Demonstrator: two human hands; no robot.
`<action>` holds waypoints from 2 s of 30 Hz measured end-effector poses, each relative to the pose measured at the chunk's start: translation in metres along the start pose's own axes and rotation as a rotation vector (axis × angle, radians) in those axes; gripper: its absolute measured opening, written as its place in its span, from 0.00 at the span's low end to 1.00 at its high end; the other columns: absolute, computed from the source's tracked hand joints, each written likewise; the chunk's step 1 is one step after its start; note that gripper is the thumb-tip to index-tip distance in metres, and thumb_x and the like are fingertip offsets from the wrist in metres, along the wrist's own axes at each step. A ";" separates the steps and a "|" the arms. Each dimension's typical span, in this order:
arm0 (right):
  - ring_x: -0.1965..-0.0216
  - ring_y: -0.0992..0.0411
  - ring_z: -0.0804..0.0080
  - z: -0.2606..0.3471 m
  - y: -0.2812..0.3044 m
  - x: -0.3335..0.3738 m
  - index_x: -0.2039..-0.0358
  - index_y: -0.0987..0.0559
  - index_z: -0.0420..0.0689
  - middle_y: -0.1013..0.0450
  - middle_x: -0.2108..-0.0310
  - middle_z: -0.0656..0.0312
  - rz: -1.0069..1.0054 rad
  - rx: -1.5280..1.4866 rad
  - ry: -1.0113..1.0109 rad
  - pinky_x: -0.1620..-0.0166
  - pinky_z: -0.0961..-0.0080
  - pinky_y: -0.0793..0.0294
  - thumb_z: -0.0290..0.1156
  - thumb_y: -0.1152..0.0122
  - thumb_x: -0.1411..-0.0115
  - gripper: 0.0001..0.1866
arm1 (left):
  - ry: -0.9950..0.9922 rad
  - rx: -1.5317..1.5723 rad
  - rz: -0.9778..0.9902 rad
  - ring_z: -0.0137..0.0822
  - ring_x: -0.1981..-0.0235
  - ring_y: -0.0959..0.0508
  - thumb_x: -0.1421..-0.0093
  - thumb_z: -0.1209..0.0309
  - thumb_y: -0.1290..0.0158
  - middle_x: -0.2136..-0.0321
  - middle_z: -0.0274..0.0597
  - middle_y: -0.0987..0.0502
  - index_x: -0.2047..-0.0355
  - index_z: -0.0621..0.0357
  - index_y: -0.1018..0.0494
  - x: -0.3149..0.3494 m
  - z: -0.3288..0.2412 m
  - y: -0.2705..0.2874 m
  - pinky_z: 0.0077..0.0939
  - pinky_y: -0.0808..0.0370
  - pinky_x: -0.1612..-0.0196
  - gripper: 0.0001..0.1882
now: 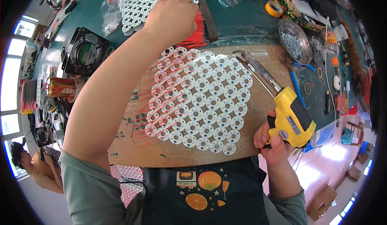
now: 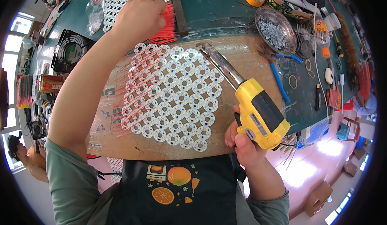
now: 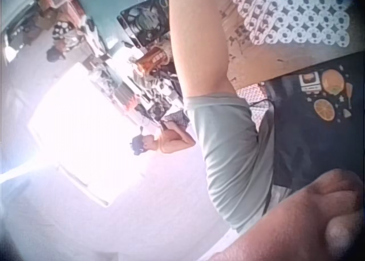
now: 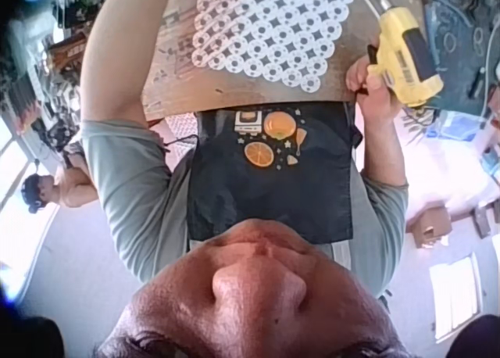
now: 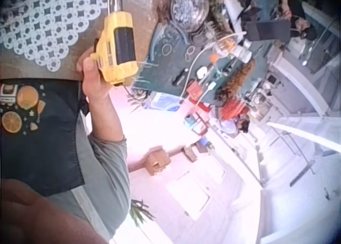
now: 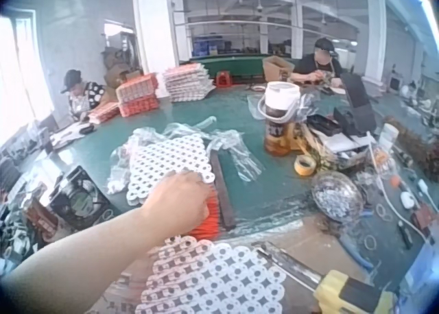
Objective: The person attaches red wires onto a panel of circular LED circuit boards by hand and solders them using a soldering iron.
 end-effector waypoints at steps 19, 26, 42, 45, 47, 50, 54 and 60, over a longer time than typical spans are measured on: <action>0.83 0.36 0.78 0.005 0.005 0.001 0.38 0.35 0.37 0.35 0.78 0.68 -0.026 0.062 0.061 0.80 0.77 0.35 0.53 0.33 0.37 0.39 | 0.021 0.312 -0.019 0.50 0.59 0.19 0.38 0.73 0.42 0.64 0.49 0.19 0.61 0.60 0.21 0.085 -0.034 0.087 0.42 0.22 0.53 0.07; 0.83 0.37 0.78 -0.002 -0.005 0.017 0.36 0.36 0.38 0.35 0.78 0.68 0.081 0.099 0.002 0.79 0.77 0.35 0.56 0.28 0.39 0.45 | 0.195 0.519 -0.015 0.48 0.64 0.21 0.49 0.81 0.36 0.67 0.43 0.22 0.64 0.59 0.20 0.191 -0.066 0.100 0.40 0.23 0.58 0.11; 0.79 0.27 0.63 -0.034 -0.021 0.089 0.76 0.24 0.48 0.27 0.79 0.65 0.435 0.506 -0.255 0.76 0.70 0.31 0.39 0.28 0.45 0.14 | 0.221 0.487 -0.109 0.43 0.64 0.20 0.58 0.82 0.37 0.66 0.39 0.23 0.60 0.60 0.19 0.238 -0.100 0.087 0.36 0.23 0.59 0.21; 0.79 0.28 0.61 -0.034 -0.022 0.092 0.77 0.25 0.49 0.28 0.79 0.64 0.450 0.553 -0.194 0.76 0.68 0.31 0.41 0.31 0.42 0.14 | 0.224 0.500 -0.102 0.43 0.63 0.20 0.57 0.82 0.37 0.66 0.40 0.23 0.60 0.60 0.19 0.237 -0.100 0.087 0.36 0.22 0.59 0.20; 0.79 0.28 0.61 -0.034 -0.022 0.093 0.77 0.26 0.50 0.29 0.79 0.64 0.473 0.611 -0.168 0.76 0.67 0.31 0.42 0.33 0.41 0.14 | 0.222 0.506 -0.104 0.43 0.63 0.20 0.56 0.83 0.38 0.66 0.40 0.23 0.60 0.60 0.19 0.237 -0.099 0.086 0.36 0.22 0.58 0.19; 0.79 0.28 0.60 -0.033 -0.024 0.091 0.77 0.25 0.50 0.29 0.79 0.64 0.453 0.626 -0.167 0.75 0.66 0.31 0.43 0.34 0.41 0.14 | 0.222 0.517 -0.107 0.43 0.64 0.21 0.56 0.83 0.38 0.66 0.40 0.23 0.61 0.60 0.20 0.238 -0.098 0.085 0.36 0.22 0.58 0.19; 0.78 0.27 0.59 -0.034 -0.025 0.089 0.76 0.25 0.50 0.28 0.78 0.64 0.452 0.602 -0.185 0.75 0.66 0.30 0.42 0.33 0.41 0.13 | 0.236 0.512 -0.087 0.43 0.64 0.21 0.56 0.83 0.37 0.66 0.40 0.23 0.61 0.60 0.20 0.237 -0.098 0.084 0.35 0.23 0.58 0.18; 0.79 0.28 0.60 -0.033 -0.022 0.090 0.75 0.23 0.48 0.27 0.78 0.63 0.423 0.622 -0.151 0.74 0.67 0.29 0.40 0.33 0.42 0.12 | 0.240 0.516 -0.072 0.42 0.64 0.21 0.55 0.83 0.37 0.66 0.39 0.23 0.61 0.60 0.19 0.236 -0.097 0.084 0.35 0.23 0.59 0.18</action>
Point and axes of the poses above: each hand's wrist, its own x-axis away from the middle knuckle, its own y-axis out of the back of the hand, z = x × y, the point moved 8 cm from there along -x, towards the middle knuckle
